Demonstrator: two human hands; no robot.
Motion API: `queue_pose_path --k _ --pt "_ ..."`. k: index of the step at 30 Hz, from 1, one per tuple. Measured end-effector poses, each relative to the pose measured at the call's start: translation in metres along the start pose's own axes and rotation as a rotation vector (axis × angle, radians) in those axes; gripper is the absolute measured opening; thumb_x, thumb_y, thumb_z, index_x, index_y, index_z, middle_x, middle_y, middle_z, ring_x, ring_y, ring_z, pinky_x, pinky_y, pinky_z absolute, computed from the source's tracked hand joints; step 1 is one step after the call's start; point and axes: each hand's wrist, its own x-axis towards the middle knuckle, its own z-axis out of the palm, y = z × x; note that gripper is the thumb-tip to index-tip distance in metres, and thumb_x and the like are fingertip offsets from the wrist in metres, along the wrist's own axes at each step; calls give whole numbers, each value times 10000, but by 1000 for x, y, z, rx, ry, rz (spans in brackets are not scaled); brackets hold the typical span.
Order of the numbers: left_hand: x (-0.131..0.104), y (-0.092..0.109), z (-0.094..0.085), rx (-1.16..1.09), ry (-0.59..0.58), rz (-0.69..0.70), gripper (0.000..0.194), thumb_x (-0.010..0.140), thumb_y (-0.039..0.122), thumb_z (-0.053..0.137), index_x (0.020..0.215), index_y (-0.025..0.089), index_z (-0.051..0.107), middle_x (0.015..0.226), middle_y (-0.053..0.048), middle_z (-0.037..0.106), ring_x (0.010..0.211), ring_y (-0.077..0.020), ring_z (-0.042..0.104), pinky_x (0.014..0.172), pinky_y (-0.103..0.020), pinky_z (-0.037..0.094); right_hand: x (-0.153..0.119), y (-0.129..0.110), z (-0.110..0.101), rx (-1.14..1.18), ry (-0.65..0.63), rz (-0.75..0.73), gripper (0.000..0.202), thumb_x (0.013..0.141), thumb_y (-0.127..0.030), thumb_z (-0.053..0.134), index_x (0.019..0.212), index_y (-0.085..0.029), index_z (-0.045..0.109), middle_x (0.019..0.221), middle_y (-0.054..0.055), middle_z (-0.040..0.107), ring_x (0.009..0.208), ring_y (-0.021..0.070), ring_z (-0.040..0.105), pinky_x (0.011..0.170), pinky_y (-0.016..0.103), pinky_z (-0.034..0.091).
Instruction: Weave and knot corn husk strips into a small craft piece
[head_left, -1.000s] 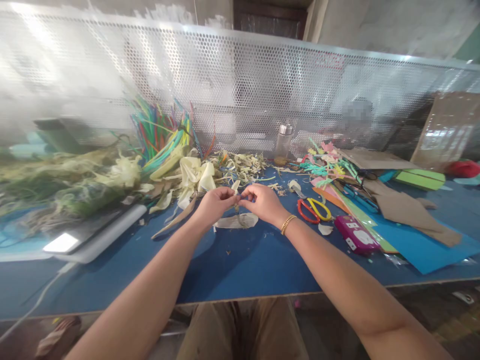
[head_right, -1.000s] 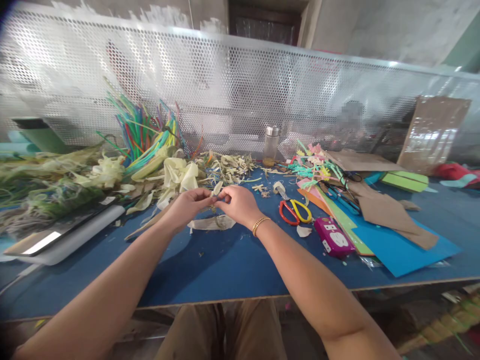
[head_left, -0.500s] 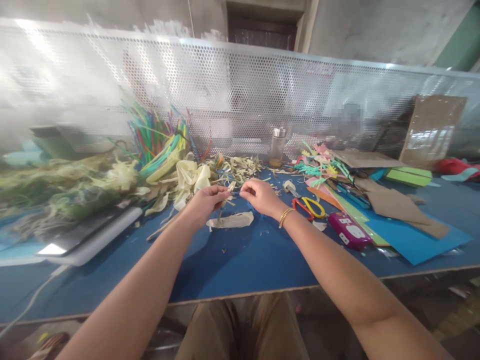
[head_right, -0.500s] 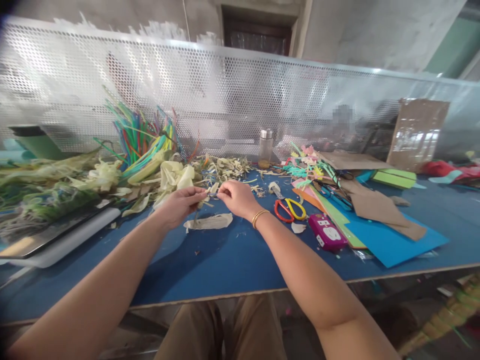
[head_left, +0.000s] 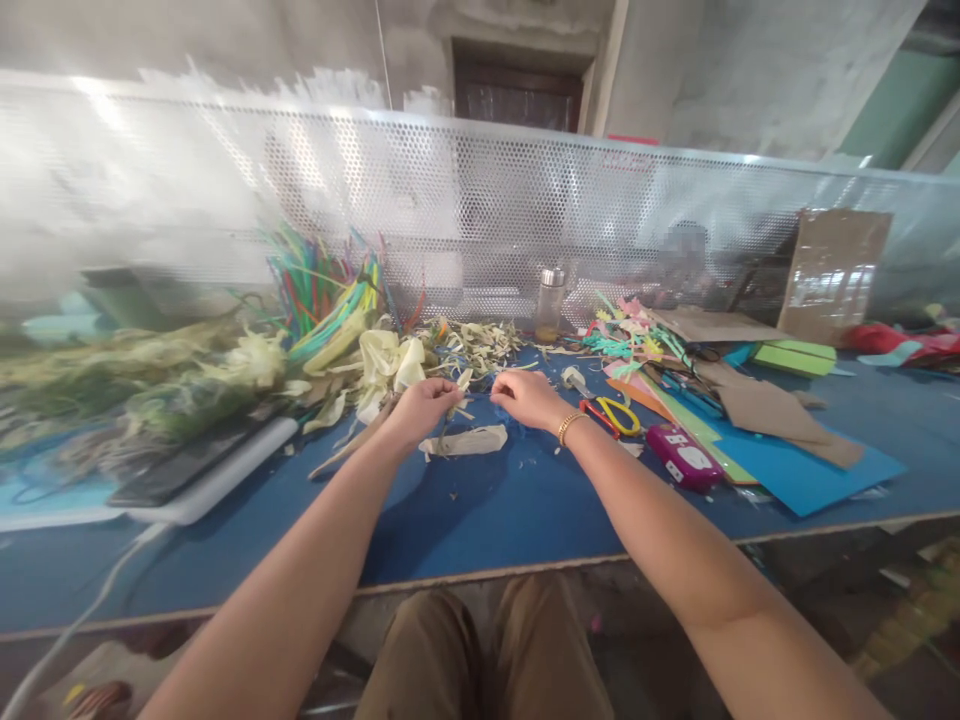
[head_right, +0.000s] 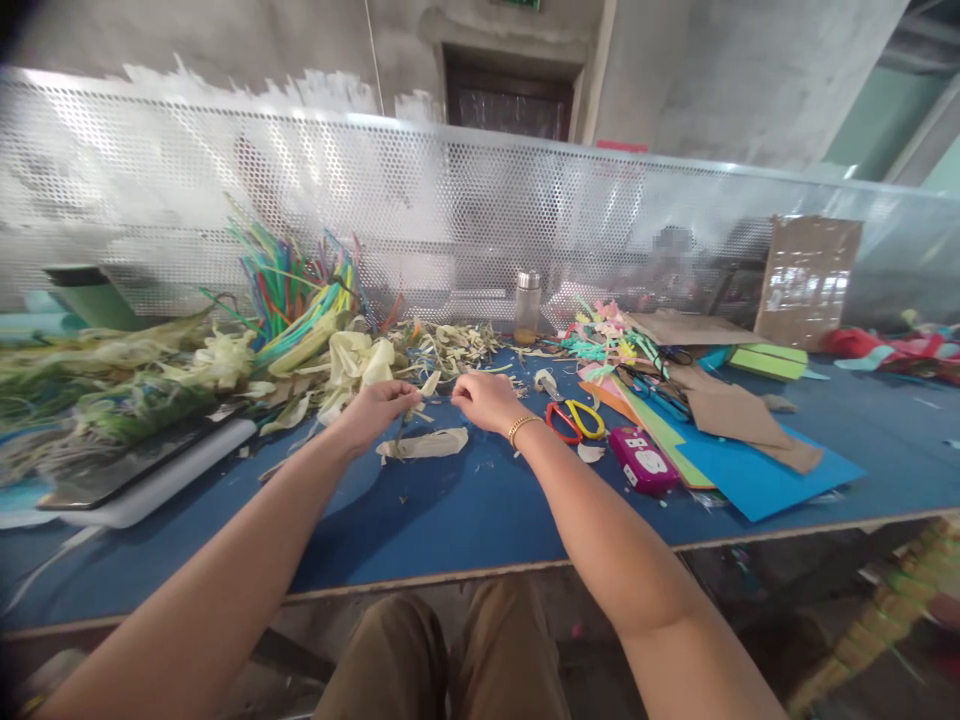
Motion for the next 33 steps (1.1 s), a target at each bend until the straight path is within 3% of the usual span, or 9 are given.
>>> queue_pose_path --k 4,9,13,19,23,27,30,33 --pt "2 -4 -1 25 18 15 274 645 427 656 611 172 561 487 55 397 465 -86 330 484 -236 237 -17 21 -18 -173 9 199 210 827 -338 592 975 -193 622 1021 88 648 932 198 600 807 308 411" --pt "5 -8 0 49 32 33 233 637 391 650 623 167 584 494 41 441 485 -99 373 498 -237 262 -60 49 -42 -552 -68 586 255 788 -282 599 962 -112 676 1024 233 644 998 322 614 821 399 443" --pt "3 -5 1 75 71 39 224 633 375 657 609 165 583 487 40 435 474 -94 355 488 -237 261 -81 58 -43 -570 -168 684 262 803 -199 523 992 -106 678 1043 223 658 999 326 631 788 384 467" --pt "3 -4 0 106 79 35 203 647 350 622 622 150 594 484 38 438 478 -91 352 488 -237 267 -74 68 -52 -409 -256 802 381 700 -131 639 1079 -90 628 996 208 672 931 278 661 717 296 467" --pt "6 -7 -1 128 91 61 202 652 349 609 637 148 610 487 34 448 480 -94 360 488 -238 267 -71 75 -65 -94 -189 906 443 621 -95 695 1054 -111 603 800 123 674 724 223 653 585 262 441" --pt "8 -9 -1 138 88 85 201 651 348 608 642 148 625 491 28 464 474 -96 370 485 -241 263 -79 70 -76 616 -151 1030 173 694 -97 620 844 -157 557 567 -9 553 487 106 519 481 206 388" --pt "9 -9 -1 135 98 109 199 656 348 599 628 152 622 483 29 461 466 -96 368 481 -243 255 -92 45 -76 1259 -112 860 141 743 -143 620 733 -174 484 567 -36 519 468 66 472 474 177 382" --pt "10 -9 -2 104 104 126 194 651 345 599 600 158 606 465 37 434 455 -92 351 478 -243 243 -108 1 -62 1625 -55 667 113 749 -127 616 793 -167 520 631 -20 555 530 68 510 504 180 404"
